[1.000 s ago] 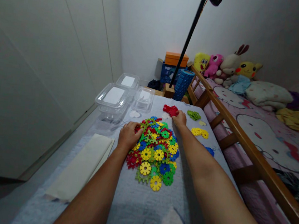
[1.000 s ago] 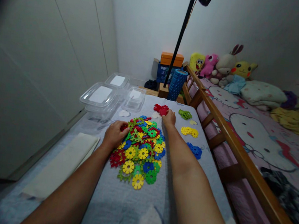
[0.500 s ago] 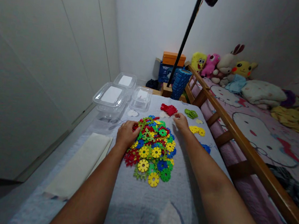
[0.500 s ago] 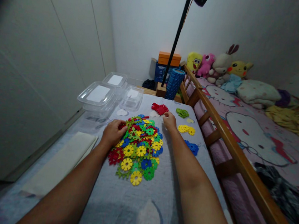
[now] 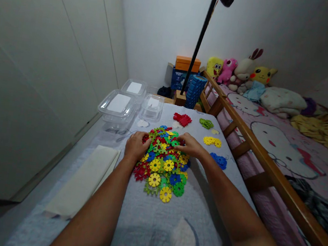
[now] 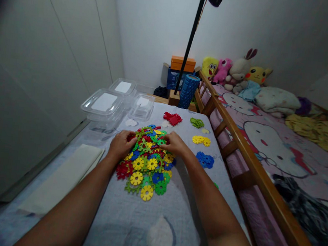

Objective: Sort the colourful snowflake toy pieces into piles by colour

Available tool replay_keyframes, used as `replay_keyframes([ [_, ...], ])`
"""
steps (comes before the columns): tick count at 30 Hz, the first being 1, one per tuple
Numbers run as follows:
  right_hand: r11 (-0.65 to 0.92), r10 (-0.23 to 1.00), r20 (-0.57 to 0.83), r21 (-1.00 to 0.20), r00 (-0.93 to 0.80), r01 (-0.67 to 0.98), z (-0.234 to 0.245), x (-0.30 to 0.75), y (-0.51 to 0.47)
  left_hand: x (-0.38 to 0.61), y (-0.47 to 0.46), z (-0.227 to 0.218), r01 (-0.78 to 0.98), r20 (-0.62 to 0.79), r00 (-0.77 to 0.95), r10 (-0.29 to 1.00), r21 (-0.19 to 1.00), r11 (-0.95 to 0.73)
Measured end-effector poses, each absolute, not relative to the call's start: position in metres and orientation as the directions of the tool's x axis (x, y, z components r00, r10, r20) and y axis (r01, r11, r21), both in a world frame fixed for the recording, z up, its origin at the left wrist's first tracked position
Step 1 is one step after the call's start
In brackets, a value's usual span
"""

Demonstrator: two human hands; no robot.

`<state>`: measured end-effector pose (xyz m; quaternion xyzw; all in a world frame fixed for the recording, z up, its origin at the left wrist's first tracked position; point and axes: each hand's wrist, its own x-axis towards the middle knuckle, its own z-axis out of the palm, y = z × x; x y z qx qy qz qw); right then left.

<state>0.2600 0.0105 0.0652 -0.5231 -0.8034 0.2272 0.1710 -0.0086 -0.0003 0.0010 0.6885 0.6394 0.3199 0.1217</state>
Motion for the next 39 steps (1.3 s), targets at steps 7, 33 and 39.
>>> replay_keyframes([
  [7,0.229,0.967,0.065,-0.638,-0.246,0.735,0.056,0.255,-0.003,-0.009,-0.001,0.001,0.796,0.278,-0.029,0.960,0.587,-0.145],
  [33,0.096,0.991,0.131,-0.564,-0.026,0.820,0.037,0.239,-0.032,-0.014,0.001,-0.001,0.788,0.279,0.020,0.960,0.586,-0.187],
  [39,0.073,0.997,0.078,-0.681,-0.027,0.729,0.038,0.239,-0.031,-0.013,0.002,-0.001,0.796,0.266,0.005,0.964,0.582,-0.165],
])
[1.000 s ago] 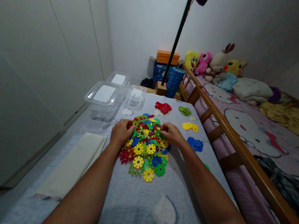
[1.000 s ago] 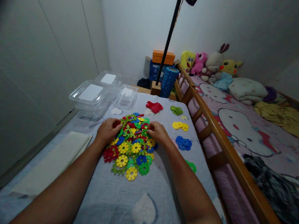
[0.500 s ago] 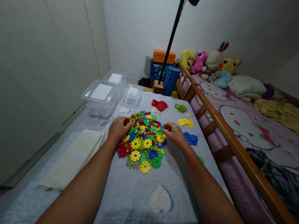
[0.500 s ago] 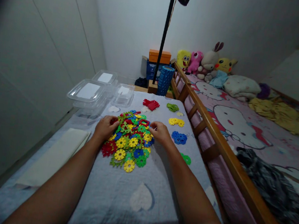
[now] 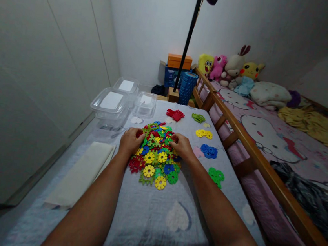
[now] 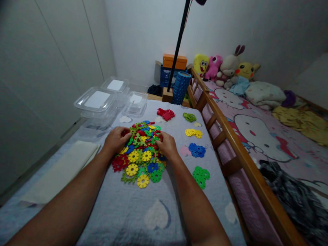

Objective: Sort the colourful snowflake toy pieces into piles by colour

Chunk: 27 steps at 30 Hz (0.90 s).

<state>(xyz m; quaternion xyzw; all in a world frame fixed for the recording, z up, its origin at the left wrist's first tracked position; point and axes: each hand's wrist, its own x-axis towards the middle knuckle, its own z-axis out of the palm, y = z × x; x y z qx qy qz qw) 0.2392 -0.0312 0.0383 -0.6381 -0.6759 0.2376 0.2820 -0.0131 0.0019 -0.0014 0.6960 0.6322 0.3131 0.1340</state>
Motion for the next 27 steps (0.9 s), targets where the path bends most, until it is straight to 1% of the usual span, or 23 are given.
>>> replay_keyframes([
  [3,0.056,0.998,0.069,-0.798,-0.001,0.601,0.041,0.250,-0.035,-0.013,0.002,0.000,0.792,0.259,0.004,0.966,0.589,-0.161],
  [5,0.050,0.995,0.088,-0.856,0.049,0.515,0.045,0.265,-0.043,-0.013,0.002,0.000,0.784,0.256,0.003,0.967,0.599,-0.161],
  [7,0.043,0.989,0.104,-0.885,0.107,0.464,0.051,0.287,-0.055,-0.013,0.002,0.000,0.782,0.257,0.001,0.966,0.602,-0.161],
  [9,0.015,0.986,0.087,-0.897,0.145,0.441,0.057,0.314,-0.073,-0.014,0.003,-0.002,0.787,0.264,0.002,0.964,0.595,-0.165],
  [14,-0.122,0.985,-0.049,-0.869,0.163,0.480,0.068,0.377,-0.126,-0.014,0.004,-0.005,0.795,0.277,0.014,0.961,0.579,-0.179],
  [18,-0.219,0.972,-0.145,-0.840,0.185,0.496,0.068,0.406,-0.159,-0.015,0.005,-0.005,0.802,0.275,0.019,0.961,0.570,-0.179],
  [23,-0.227,0.969,-0.133,-0.812,0.208,0.537,0.067,0.419,-0.180,-0.015,0.004,-0.004,0.806,0.272,0.034,0.962,0.561,-0.188],
  [27,-0.251,0.959,-0.132,-0.805,0.251,0.538,0.064,0.424,-0.188,-0.017,0.004,-0.004,0.807,0.273,0.039,0.961,0.559,-0.192],
])
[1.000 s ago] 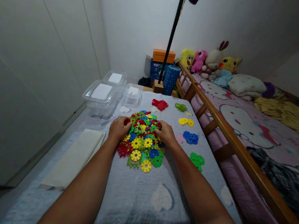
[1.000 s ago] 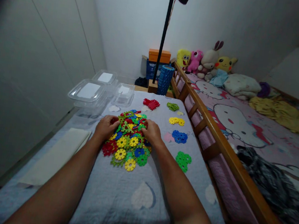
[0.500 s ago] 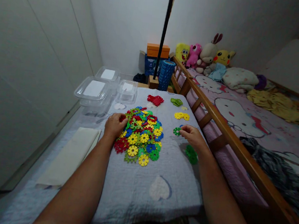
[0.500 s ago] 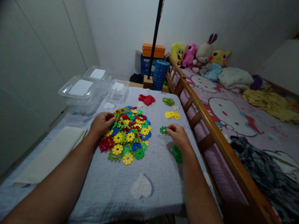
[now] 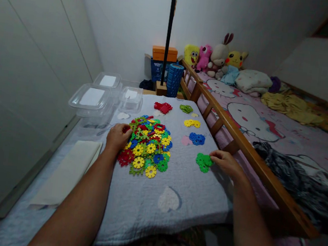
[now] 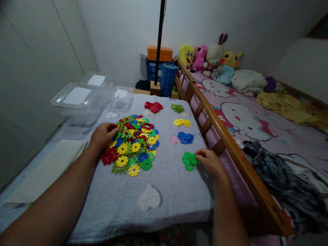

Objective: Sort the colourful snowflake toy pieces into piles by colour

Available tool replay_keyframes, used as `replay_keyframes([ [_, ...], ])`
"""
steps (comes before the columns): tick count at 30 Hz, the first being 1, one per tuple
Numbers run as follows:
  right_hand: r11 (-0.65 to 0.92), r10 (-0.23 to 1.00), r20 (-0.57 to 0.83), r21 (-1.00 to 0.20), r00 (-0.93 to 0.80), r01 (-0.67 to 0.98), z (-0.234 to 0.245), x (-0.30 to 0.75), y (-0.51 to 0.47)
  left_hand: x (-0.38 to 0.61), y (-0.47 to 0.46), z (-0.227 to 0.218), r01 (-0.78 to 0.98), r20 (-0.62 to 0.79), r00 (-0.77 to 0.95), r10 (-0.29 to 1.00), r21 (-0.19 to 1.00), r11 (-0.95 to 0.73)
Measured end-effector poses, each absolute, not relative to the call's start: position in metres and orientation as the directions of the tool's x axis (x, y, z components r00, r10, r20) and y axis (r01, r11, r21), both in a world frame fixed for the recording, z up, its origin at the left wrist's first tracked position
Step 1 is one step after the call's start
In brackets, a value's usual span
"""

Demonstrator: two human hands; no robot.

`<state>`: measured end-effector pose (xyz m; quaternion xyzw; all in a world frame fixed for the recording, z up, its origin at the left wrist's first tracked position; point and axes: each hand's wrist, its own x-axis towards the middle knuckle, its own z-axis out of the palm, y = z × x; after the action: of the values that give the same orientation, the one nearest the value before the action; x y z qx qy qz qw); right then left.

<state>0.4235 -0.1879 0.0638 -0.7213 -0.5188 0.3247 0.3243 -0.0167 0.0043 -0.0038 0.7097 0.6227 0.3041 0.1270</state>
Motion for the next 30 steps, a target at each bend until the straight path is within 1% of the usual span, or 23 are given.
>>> replay_keyframes([
  [3,-0.263,0.960,-0.149,-0.780,0.239,0.568,0.057,0.427,-0.191,-0.018,0.005,-0.005,0.804,0.273,0.043,0.961,0.562,-0.196],
  [7,-0.271,0.958,-0.135,-0.719,0.255,0.640,0.049,0.431,-0.190,-0.017,0.005,-0.005,0.800,0.272,0.038,0.962,0.569,-0.192],
  [13,-0.206,0.956,0.017,-0.674,0.293,0.710,0.054,0.413,-0.168,-0.016,0.005,-0.004,0.800,0.267,0.026,0.963,0.573,-0.180],
  [15,-0.136,0.974,0.048,-0.659,0.222,0.740,0.061,0.394,-0.151,-0.016,0.005,-0.003,0.802,0.266,0.026,0.964,0.569,-0.179],
  [17,-0.020,0.993,0.076,-0.637,0.089,0.771,0.068,0.368,-0.131,-0.016,0.004,-0.002,0.804,0.271,0.027,0.962,0.566,-0.181],
  [19,0.057,0.997,0.076,-0.616,-0.013,0.785,0.072,0.341,-0.107,-0.016,0.004,-0.002,0.804,0.269,0.030,0.963,0.566,-0.183],
  [22,0.110,0.993,0.092,-0.560,-0.070,0.821,0.069,0.303,-0.069,-0.017,0.004,-0.004,0.799,0.264,0.036,0.964,0.572,-0.186],
  [24,0.107,0.992,0.113,-0.541,-0.054,0.834,0.060,0.283,-0.047,-0.017,0.005,-0.005,0.796,0.265,0.034,0.964,0.576,-0.186],
  [27,0.061,0.989,0.144,-0.515,0.016,0.855,0.043,0.264,-0.020,-0.017,0.005,-0.005,0.792,0.262,0.028,0.965,0.583,-0.181],
  [30,0.023,0.989,0.139,-0.485,0.050,0.874,0.030,0.258,-0.002,-0.017,0.007,-0.007,0.784,0.265,0.017,0.964,0.595,-0.177],
])
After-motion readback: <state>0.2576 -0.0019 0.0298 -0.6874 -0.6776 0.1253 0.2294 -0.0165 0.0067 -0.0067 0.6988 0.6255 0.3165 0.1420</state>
